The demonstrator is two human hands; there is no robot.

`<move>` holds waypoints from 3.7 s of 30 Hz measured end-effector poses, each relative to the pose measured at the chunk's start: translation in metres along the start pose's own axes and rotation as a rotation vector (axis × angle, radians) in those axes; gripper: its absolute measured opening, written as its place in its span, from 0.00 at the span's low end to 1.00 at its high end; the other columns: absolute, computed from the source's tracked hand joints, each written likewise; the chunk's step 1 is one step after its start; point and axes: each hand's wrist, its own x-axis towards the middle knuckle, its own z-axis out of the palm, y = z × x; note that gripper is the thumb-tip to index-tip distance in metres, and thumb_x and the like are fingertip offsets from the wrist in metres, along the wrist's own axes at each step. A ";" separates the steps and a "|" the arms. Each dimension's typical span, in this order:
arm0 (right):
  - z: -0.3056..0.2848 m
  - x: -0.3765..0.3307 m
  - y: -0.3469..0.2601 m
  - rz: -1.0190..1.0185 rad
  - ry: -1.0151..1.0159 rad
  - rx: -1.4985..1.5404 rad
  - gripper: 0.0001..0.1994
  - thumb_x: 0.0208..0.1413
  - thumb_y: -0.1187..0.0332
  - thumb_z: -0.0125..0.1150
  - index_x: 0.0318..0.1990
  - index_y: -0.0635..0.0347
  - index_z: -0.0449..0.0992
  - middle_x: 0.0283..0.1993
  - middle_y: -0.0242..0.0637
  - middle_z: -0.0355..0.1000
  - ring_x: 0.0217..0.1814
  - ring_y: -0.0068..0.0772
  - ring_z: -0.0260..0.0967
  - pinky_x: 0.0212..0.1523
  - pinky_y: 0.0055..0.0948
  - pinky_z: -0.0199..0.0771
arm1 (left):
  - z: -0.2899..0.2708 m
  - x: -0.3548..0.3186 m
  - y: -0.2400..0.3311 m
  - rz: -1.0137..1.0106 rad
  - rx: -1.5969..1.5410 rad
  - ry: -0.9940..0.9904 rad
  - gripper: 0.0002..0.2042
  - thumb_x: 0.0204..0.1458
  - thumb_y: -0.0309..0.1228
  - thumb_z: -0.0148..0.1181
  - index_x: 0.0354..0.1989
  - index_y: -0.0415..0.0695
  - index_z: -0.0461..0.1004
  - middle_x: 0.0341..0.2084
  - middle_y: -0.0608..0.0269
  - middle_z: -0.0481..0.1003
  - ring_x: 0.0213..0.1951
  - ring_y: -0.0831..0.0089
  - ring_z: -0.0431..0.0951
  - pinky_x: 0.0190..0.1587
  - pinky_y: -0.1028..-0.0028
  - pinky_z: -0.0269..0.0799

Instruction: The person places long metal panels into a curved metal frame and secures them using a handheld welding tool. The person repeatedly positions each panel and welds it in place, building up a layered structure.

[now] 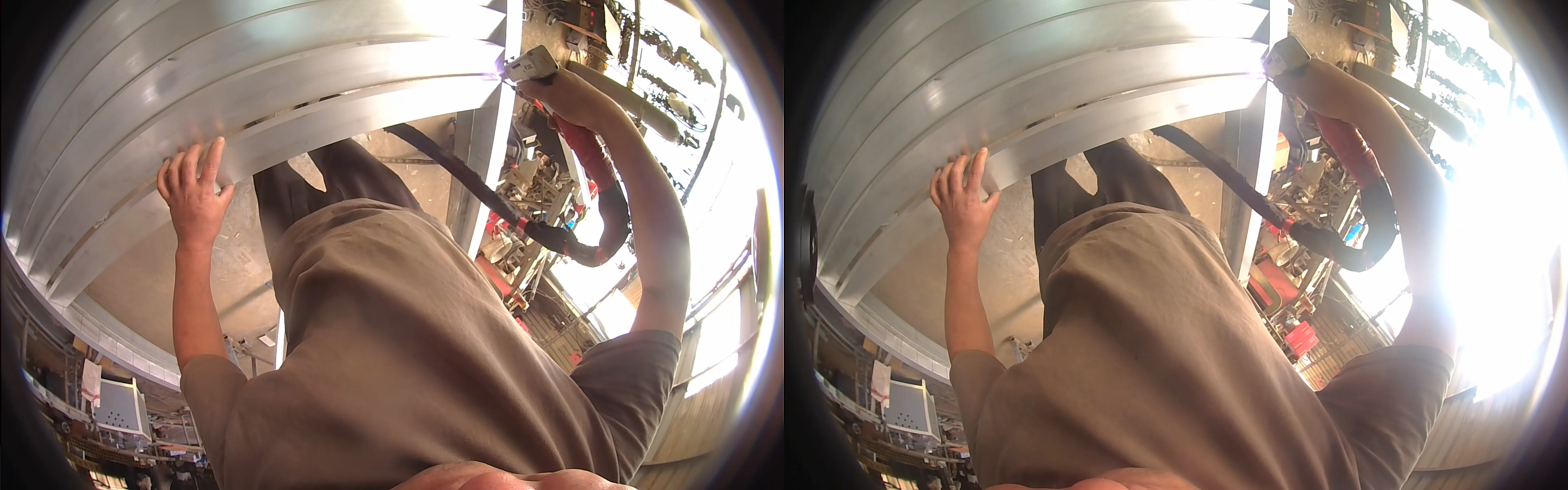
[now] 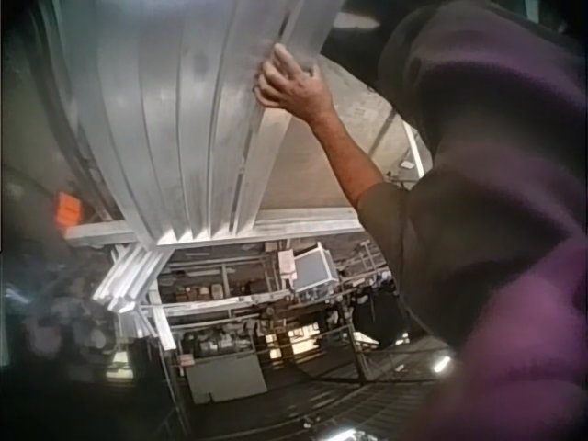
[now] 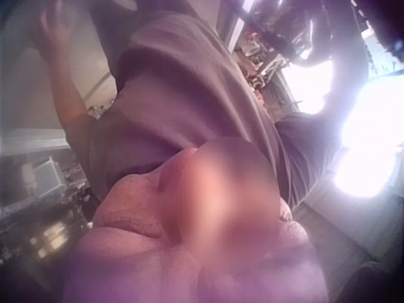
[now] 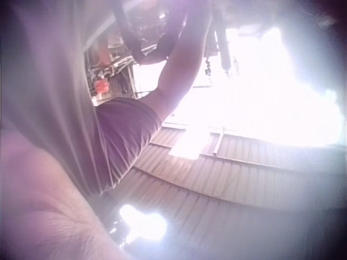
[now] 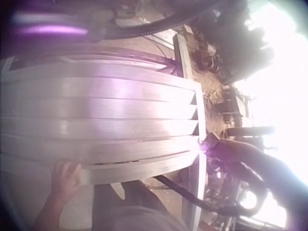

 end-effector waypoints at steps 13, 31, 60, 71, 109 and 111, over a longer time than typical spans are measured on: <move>-0.006 -0.018 -0.002 0.028 0.043 0.052 0.21 0.64 0.51 0.61 0.49 0.63 0.78 0.32 0.34 0.77 0.23 0.25 0.75 0.26 0.27 0.78 | 0.001 0.000 -0.001 0.010 0.020 -0.018 0.48 0.34 0.33 0.81 0.70 0.64 0.65 0.59 0.67 0.67 0.61 0.64 0.66 0.69 0.51 0.55; 0.022 -0.088 0.088 0.226 0.266 0.599 0.17 0.65 0.55 0.58 0.51 0.59 0.77 0.29 0.33 0.74 0.24 0.25 0.73 0.25 0.28 0.73 | -0.005 0.004 0.006 0.023 0.053 -0.040 0.47 0.34 0.34 0.81 0.70 0.61 0.66 0.59 0.65 0.66 0.62 0.61 0.65 0.70 0.50 0.55; 0.303 0.140 0.399 0.587 0.075 1.805 0.07 0.58 0.70 0.64 0.40 0.61 0.74 0.31 0.36 0.73 0.30 0.34 0.75 0.33 0.37 0.80 | -0.013 0.002 0.051 -0.285 0.403 -0.216 0.49 0.40 0.42 0.80 0.74 0.67 0.60 0.66 0.66 0.61 0.68 0.64 0.61 0.73 0.50 0.52; 0.415 0.190 0.443 0.431 -0.150 1.577 0.14 0.63 0.64 0.55 0.25 0.55 0.72 0.25 0.32 0.69 0.26 0.31 0.71 0.25 0.32 0.73 | 0.006 -0.083 0.125 -0.693 0.161 0.030 0.39 0.53 0.49 0.69 0.73 0.53 0.62 0.63 0.46 0.65 0.64 0.48 0.66 0.67 0.49 0.58; 0.274 -0.160 -0.732 -1.244 0.338 0.634 0.43 0.56 0.60 0.74 0.76 0.56 0.57 0.70 0.45 0.65 0.65 0.42 0.68 0.62 0.37 0.72 | -0.094 -0.410 -0.247 -1.015 -0.462 0.722 0.30 0.59 0.42 0.65 0.66 0.41 0.67 0.56 0.40 0.71 0.56 0.48 0.73 0.60 0.52 0.69; 0.264 -0.168 -0.834 -1.345 0.395 0.564 0.43 0.53 0.56 0.75 0.74 0.56 0.60 0.69 0.48 0.66 0.66 0.44 0.69 0.63 0.40 0.72 | -0.107 -0.405 -0.279 -1.070 -0.320 0.723 0.33 0.57 0.44 0.66 0.68 0.41 0.65 0.60 0.39 0.68 0.62 0.44 0.68 0.65 0.49 0.63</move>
